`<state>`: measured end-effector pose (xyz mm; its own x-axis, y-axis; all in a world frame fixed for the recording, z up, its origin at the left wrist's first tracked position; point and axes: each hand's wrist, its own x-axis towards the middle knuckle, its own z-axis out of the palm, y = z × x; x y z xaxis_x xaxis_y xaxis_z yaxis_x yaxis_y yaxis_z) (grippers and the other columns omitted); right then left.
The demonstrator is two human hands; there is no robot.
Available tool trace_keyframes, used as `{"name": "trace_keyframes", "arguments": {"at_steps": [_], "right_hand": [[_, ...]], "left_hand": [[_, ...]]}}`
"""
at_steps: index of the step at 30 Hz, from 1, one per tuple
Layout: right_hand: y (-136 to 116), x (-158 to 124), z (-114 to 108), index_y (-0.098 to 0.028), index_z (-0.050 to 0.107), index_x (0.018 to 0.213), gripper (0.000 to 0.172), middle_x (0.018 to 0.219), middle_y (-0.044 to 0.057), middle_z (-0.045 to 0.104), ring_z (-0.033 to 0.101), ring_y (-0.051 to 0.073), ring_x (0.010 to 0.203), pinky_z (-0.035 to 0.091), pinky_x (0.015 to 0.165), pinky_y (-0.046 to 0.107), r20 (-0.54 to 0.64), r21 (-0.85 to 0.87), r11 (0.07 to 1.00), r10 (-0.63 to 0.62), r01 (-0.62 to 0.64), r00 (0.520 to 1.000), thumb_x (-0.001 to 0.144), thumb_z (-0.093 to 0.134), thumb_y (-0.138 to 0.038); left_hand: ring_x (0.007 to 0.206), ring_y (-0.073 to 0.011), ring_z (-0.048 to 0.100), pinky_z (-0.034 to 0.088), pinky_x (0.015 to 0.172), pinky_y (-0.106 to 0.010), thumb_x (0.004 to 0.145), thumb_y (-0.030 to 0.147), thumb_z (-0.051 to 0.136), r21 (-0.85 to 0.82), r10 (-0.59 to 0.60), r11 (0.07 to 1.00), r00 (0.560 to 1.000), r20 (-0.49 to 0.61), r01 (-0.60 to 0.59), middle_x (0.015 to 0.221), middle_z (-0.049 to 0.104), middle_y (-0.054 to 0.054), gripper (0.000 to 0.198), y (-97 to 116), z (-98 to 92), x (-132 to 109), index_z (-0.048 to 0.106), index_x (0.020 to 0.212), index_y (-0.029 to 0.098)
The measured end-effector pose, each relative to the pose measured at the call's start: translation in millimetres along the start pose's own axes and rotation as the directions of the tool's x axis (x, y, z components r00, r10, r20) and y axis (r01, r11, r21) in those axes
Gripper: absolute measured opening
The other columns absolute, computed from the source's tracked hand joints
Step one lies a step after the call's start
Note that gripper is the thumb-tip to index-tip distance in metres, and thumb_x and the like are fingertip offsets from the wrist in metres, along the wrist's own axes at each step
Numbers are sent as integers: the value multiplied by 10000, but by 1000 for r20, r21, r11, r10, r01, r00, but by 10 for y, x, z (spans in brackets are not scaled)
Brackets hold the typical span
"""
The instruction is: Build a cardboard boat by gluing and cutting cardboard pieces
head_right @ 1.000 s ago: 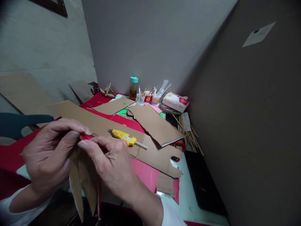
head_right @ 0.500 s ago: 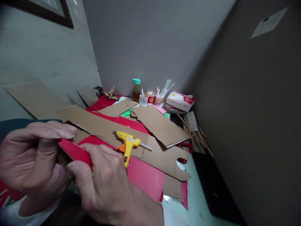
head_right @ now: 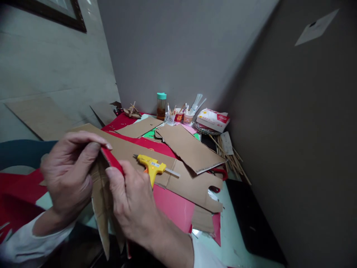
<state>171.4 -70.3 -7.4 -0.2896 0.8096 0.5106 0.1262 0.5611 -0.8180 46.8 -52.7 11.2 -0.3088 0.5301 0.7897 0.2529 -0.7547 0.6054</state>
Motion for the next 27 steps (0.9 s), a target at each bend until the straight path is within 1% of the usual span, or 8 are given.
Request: {"name": "trace_keyframes", "arguments": {"at_steps": [3,6,9,13,16,19,23,27], "right_hand": [[-22,9,-7,-208,588,879,275,732,-24,548,519,127,676,388,645,267,-18,3,1000,5,-4,1000,1050,397,-308],[-35,19,-19,-208,594,861,279,710,-33,524,502,120,658,380,636,260,-34,22,1000,-4,5,999,1047,407,-300],[-37,26,-39,-203,618,873,302,678,-43,497,462,110,606,363,586,251,-46,56,998,21,-18,999,1052,410,-328],[-44,18,-53,-193,663,1005,285,788,-12,647,576,116,685,425,649,252,-109,57,998,43,-37,993,1052,419,-333],[-40,9,-43,-198,663,1089,243,1020,32,731,661,141,859,481,760,270,-148,61,998,-13,22,989,1041,446,-297],[-35,2,-34,-192,645,1125,190,1139,61,722,664,171,973,507,835,310,-189,-26,986,-165,163,968,1006,501,-227],[-53,-8,-42,-193,599,1185,220,1075,51,725,641,173,902,493,835,352,-192,-230,925,-346,301,918,980,531,-151],[-75,-14,-36,-181,564,1194,220,1058,55,725,638,171,884,469,823,360,-150,-298,870,-448,392,881,978,548,-142]], "left_hand": [[863,-135,642,484,792,-249,988,239,585,-90,-80,992,990,115,90,940,710,-11,176,2,-12,40,736,1077,245],[964,-204,657,505,876,-316,1013,404,505,-174,-164,964,964,207,201,1079,728,-69,349,-4,-33,61,661,1279,241],[1041,-247,661,521,908,-342,997,496,471,-253,-265,913,936,231,321,1177,722,-100,452,-11,-77,22,631,1331,236],[1191,-273,633,510,1010,-349,960,488,549,-185,-381,883,889,253,431,1275,698,-66,444,8,-153,-131,644,1342,284],[1063,-244,691,583,855,-297,917,418,650,-32,-396,908,880,262,418,1173,740,-21,361,38,-186,-237,694,1265,330],[928,-217,713,587,716,-250,910,364,675,29,-398,915,889,227,402,1034,766,-12,278,61,-189,-278,737,1179,324],[890,-180,698,576,759,-224,938,366,647,-72,-462,871,861,215,485,1022,749,-30,281,70,-166,-285,732,1202,325],[643,-169,666,547,526,-217,918,375,660,-196,-459,849,869,184,490,778,717,-36,250,88,-130,-288,766,1133,302]]}}
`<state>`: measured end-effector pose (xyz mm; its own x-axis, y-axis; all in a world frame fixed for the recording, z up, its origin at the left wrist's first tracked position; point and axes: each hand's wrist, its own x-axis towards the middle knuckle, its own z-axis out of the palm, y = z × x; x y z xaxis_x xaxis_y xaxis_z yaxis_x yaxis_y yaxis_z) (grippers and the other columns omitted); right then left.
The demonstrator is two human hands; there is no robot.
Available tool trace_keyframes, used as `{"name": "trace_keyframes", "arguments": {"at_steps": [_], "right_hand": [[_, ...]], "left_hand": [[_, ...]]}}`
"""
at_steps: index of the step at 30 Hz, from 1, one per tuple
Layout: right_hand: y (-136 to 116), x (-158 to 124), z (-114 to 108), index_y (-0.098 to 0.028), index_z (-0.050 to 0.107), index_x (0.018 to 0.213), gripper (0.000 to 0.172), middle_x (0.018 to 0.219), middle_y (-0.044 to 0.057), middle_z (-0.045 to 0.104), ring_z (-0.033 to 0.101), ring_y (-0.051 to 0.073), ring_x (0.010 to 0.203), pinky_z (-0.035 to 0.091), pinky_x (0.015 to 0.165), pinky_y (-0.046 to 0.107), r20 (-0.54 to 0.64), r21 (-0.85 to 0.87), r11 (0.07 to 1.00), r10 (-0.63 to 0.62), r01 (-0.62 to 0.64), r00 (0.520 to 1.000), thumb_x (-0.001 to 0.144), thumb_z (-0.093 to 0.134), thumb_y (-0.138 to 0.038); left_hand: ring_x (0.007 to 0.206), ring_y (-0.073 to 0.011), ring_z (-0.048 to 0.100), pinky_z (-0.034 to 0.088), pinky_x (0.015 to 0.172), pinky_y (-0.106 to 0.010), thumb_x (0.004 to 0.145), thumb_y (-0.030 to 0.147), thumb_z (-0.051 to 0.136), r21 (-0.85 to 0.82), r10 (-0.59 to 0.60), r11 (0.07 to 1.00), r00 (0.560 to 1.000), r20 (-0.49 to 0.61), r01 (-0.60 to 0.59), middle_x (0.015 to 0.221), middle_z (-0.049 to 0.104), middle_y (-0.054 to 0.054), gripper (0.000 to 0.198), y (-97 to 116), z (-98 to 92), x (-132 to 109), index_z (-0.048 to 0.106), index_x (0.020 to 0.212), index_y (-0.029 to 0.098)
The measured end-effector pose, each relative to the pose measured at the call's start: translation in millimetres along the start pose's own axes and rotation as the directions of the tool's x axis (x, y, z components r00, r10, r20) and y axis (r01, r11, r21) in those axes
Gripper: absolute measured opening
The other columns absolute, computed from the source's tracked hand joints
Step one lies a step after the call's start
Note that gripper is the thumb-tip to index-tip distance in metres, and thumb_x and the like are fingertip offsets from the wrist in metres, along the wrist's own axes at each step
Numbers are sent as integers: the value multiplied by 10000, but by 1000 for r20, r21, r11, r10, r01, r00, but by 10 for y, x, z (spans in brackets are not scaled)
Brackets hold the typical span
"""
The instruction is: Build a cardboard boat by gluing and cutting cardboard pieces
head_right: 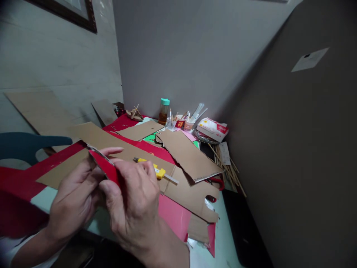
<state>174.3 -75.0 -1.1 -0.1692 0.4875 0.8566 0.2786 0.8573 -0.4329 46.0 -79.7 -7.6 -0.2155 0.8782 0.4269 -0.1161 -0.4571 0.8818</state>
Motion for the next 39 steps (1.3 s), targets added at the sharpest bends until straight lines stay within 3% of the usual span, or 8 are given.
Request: {"name": "trace_keyframes", "arguments": {"at_steps": [15,19,23,26,28,33,36,39], "right_hand": [[-17,-25,24,-155,559,1167,233,1018,111,732,648,213,857,484,750,391,3,3,995,-95,95,995,939,579,-115],[-3,56,-71,-145,617,1077,140,888,69,736,607,186,746,475,710,365,32,17,995,-99,99,995,939,618,-168],[-2,126,-190,-166,657,1045,127,890,45,725,614,169,769,490,735,347,14,13,999,31,-31,999,938,590,-156],[-31,162,-244,-123,594,1239,348,1053,88,697,626,178,880,527,792,348,38,74,995,58,-61,998,898,641,-179],[-70,178,-267,-93,541,1314,445,1150,117,670,629,188,968,542,838,355,121,76,997,22,-32,992,884,639,-148],[-176,157,-292,-138,606,1171,343,1053,109,694,634,204,934,568,783,369,229,-94,992,-66,89,971,854,563,-14],[-210,108,-268,-146,611,1160,394,996,116,715,649,218,884,572,745,386,155,-137,982,-108,130,982,819,531,34],[-226,47,-235,-114,632,1169,394,963,149,715,663,233,859,578,703,387,30,-131,968,-210,212,977,820,524,33]], "left_hand": [[646,-161,711,542,513,-183,898,339,678,66,6,998,999,-36,-3,795,772,-29,154,29,-11,-33,793,984,283],[583,-149,675,530,487,-183,918,330,641,165,53,984,997,63,-63,745,746,-13,158,104,-63,26,787,956,283],[701,-198,753,591,590,-224,952,256,569,337,173,913,966,190,-230,799,778,-31,210,142,-133,38,779,966,268],[699,-173,754,585,617,-202,950,155,537,458,323,776,897,304,-434,854,791,-23,235,138,-197,35,727,1037,262],[726,-158,748,570,659,-187,922,67,528,502,436,635,809,394,-587,875,778,-31,279,140,-236,48,675,1087,237],[672,-201,698,528,641,-284,847,-26,511,554,566,210,562,603,-806,799,722,-84,340,204,-310,105,625,1133,118],[671,-234,703,527,629,-326,803,-29,513,537,574,122,500,648,-835,810,743,-119,437,228,-340,81,614,1217,71],[692,-243,732,546,655,-335,805,-4,535,547,574,136,516,636,-826,892,786,-118,565,215,-311,-17,585,1359,99]]}}
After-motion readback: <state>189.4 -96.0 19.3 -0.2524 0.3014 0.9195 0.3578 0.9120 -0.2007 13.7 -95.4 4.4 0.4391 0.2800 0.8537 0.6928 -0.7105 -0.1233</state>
